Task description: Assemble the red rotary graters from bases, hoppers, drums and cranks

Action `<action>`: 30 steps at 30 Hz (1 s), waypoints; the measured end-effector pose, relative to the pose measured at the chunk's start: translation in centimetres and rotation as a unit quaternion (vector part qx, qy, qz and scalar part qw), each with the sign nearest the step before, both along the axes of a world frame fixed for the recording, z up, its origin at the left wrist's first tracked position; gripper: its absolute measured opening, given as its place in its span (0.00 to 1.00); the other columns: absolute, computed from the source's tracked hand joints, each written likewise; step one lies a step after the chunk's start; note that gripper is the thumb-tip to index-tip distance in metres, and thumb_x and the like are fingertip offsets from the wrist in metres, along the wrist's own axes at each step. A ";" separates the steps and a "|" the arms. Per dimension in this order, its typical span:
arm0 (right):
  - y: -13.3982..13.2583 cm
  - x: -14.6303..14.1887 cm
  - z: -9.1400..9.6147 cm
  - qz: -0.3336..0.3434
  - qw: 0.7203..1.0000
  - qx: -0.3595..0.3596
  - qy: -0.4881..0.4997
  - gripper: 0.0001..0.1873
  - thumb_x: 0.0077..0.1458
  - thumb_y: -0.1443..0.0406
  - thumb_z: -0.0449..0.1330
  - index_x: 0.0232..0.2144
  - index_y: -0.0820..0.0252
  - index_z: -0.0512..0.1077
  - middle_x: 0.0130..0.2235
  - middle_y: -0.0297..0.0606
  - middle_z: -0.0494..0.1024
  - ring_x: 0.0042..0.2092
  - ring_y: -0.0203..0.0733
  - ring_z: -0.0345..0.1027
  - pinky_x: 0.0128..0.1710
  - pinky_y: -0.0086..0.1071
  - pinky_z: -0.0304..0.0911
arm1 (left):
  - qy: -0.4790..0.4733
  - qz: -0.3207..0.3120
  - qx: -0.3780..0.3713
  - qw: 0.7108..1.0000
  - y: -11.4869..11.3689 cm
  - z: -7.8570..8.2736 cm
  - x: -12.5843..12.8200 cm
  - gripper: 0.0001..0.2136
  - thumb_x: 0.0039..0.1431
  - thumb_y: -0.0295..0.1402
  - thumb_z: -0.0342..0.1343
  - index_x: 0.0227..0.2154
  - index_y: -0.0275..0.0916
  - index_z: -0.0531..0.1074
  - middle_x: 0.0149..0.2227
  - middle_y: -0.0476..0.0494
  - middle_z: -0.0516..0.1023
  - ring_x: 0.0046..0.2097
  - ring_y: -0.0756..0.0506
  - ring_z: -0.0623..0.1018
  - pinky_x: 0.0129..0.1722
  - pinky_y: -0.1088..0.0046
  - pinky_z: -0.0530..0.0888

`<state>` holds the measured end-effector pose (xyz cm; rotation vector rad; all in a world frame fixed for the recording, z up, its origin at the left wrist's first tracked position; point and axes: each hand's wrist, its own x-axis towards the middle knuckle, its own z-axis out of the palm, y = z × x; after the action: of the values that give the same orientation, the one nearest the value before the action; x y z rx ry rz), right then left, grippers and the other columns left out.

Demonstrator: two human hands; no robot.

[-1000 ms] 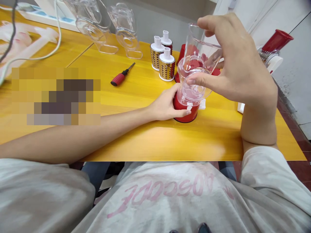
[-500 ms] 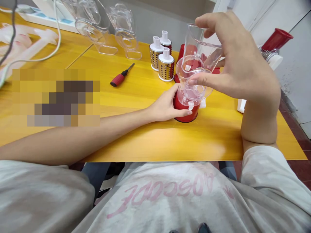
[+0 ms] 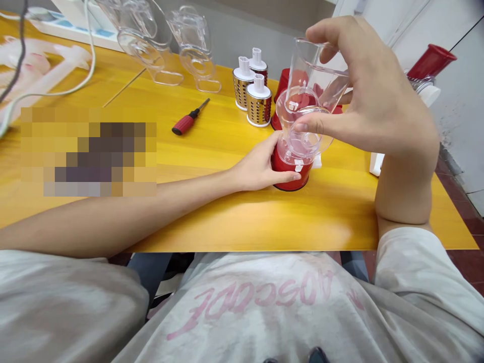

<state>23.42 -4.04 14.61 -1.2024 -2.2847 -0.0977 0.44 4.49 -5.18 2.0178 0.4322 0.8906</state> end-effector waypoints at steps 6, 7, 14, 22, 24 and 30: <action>-0.3 -0.5 -0.3 -0.019 1.000 0.014 0.000 0.46 0.52 0.57 0.85 0.70 0.43 0.75 0.73 0.44 0.80 0.72 0.66 0.77 0.77 0.65 0.81 | 0.008 0.008 0.007 1.000 -0.1 0.0 0.0 0.52 0.55 0.59 0.85 0.76 0.38 0.74 0.78 0.23 0.82 0.80 0.17 0.81 0.85 0.31 0.74; -0.3 -0.5 -0.3 -0.021 1.000 0.011 -0.003 0.46 0.52 0.56 0.85 0.70 0.43 0.74 0.73 0.43 0.80 0.72 0.66 0.77 0.77 0.65 0.81 | 0.010 0.009 0.006 1.000 -0.1 0.1 0.0 0.52 0.55 0.58 0.85 0.76 0.38 0.74 0.78 0.23 0.82 0.80 0.17 0.81 0.85 0.30 0.74; -0.8 -1.0 0.0 -0.037 0.999 -0.005 -0.001 0.45 0.57 0.54 0.83 0.71 0.38 0.73 0.75 0.41 0.78 0.76 0.68 0.74 0.72 0.66 0.85 | 0.018 0.045 -0.010 0.999 -1.1 0.4 -0.1 0.52 0.56 0.56 0.85 0.77 0.41 0.72 0.77 0.26 0.83 0.79 0.17 0.82 0.83 0.30 0.76; -1.1 -1.4 0.2 -0.029 1.000 0.004 -0.007 0.42 0.55 0.58 0.83 0.67 0.43 0.73 0.75 0.41 0.79 0.76 0.69 0.74 0.83 0.68 0.72 | 0.027 0.081 -0.027 0.996 -2.7 0.9 -0.2 0.48 0.57 0.55 0.85 0.73 0.41 0.71 0.74 0.27 0.84 0.78 0.17 0.82 0.82 0.30 0.78; -0.8 -1.3 0.1 -0.029 1.000 0.009 -0.006 0.40 0.55 0.57 0.82 0.67 0.41 0.74 0.74 0.41 0.80 0.76 0.69 0.74 0.84 0.69 0.71 | 0.029 0.089 -0.029 0.995 -2.8 0.9 -0.1 0.48 0.56 0.56 0.85 0.72 0.41 0.71 0.75 0.26 0.84 0.79 0.15 0.81 0.82 0.28 0.78; -0.4 -1.1 -0.2 -0.029 1.000 0.004 -0.005 0.41 0.57 0.56 0.81 0.69 0.37 0.73 0.75 0.39 0.79 0.76 0.66 0.73 0.82 0.68 0.75 | 0.012 0.085 -0.031 0.996 -2.0 0.3 0.1 0.48 0.54 0.57 0.86 0.72 0.43 0.73 0.73 0.29 0.86 0.75 0.18 0.84 0.80 0.30 0.80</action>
<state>22.35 -4.41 14.45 -1.2670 -2.2559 -0.1357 0.49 2.53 -4.89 1.9569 0.6443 0.9450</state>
